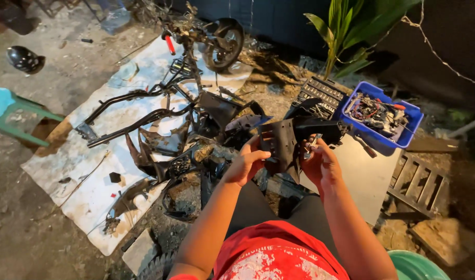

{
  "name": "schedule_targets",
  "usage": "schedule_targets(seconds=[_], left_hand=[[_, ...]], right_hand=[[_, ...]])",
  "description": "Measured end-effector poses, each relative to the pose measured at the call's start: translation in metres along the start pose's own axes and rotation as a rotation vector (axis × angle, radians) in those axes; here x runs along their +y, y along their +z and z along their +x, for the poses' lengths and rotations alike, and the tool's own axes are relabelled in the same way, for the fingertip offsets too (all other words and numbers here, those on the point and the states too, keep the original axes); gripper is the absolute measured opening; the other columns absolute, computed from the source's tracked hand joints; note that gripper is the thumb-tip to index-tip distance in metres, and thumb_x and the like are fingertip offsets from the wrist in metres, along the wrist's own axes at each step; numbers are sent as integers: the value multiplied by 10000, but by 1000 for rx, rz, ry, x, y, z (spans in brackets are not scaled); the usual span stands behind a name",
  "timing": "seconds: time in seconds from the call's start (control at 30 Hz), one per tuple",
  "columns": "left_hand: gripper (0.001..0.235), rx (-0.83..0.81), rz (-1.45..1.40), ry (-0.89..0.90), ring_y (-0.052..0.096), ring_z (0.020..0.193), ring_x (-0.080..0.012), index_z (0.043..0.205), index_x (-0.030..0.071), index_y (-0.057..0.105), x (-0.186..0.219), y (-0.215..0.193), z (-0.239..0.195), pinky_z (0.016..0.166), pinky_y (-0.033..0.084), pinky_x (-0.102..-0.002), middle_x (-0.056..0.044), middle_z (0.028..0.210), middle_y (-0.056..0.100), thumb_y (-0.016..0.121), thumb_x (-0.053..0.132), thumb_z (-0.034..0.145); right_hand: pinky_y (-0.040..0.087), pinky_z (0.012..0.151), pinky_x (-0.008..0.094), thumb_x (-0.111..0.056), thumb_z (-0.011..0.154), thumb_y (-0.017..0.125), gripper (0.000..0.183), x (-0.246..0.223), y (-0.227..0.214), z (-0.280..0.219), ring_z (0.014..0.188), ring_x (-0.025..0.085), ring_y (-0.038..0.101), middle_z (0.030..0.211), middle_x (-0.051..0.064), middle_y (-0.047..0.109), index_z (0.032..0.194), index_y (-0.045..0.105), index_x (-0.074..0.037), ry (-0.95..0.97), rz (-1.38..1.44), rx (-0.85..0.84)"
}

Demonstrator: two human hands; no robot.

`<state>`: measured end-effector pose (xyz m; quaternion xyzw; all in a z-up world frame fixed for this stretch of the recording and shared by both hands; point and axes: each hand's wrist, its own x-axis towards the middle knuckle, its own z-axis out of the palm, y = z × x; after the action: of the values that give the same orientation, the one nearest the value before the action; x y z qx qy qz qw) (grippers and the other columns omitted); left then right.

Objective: The person sits on the ground and assembles a motorcycle part by hand. They pick up a black plastic component and a metal bracket from a blue bin, then fit the bracket into the plastic piece and secure it.

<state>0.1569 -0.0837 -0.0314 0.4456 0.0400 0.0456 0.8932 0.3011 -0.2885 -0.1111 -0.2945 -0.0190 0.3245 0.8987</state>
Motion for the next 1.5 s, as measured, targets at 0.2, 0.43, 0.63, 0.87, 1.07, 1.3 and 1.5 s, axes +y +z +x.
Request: schedule_targets(seconds=[0.2,0.43,0.63,0.87,1.07,1.3,1.5], left_hand=[[538,-34,-39,38,672,1095,-209,1394,-18,570,-13,-1,-2,994,567,-384,-96,1234,670,681,56,873],[437,-50,-104,39,702,1041,-200,1332,2,591,-23,-6,3,948,578,-391,-64,1156,709,619,-30,898],[456,9,-166,7,726,941,-219,1287,68,608,-17,5,0,823,589,-403,-63,1073,743,509,-31,853],[478,-27,-296,65,688,1004,-209,1336,30,611,-21,-2,-3,907,563,-363,-66,1102,693,543,5,863],[494,-33,-154,59,669,1067,-191,1323,65,575,-20,3,-11,968,545,-367,-58,1172,674,695,10,847],[580,-38,-227,39,686,1049,-227,1379,37,516,-24,-1,-12,936,579,-376,-110,1176,667,706,89,833],[571,-61,-237,58,691,1051,-210,1366,36,522,-24,-5,-9,934,579,-361,-94,1174,663,715,99,833]], right_hand=[[493,911,311,-78,873,610,243,-19,34,-18,1023,147,628,1040,1,651,1112,625,-117,10,-84,-136],[518,827,305,-33,900,604,199,-20,8,-11,912,158,644,981,32,660,1090,645,-79,-66,-271,-161],[649,854,417,6,844,618,128,-22,31,-24,781,142,653,861,20,642,935,599,-82,-34,-309,-98],[575,771,316,63,872,628,130,-23,60,-44,787,158,683,889,65,678,970,602,-18,-245,-584,-122],[603,751,327,73,882,600,112,-27,82,-60,805,183,716,881,82,689,966,593,-1,-354,-793,-82],[606,784,348,65,880,611,141,-34,69,-61,815,198,723,880,61,645,1005,612,0,-364,-667,-121],[603,793,356,52,900,619,127,-37,55,-59,832,191,707,945,57,650,1012,600,-4,-346,-574,-117]])
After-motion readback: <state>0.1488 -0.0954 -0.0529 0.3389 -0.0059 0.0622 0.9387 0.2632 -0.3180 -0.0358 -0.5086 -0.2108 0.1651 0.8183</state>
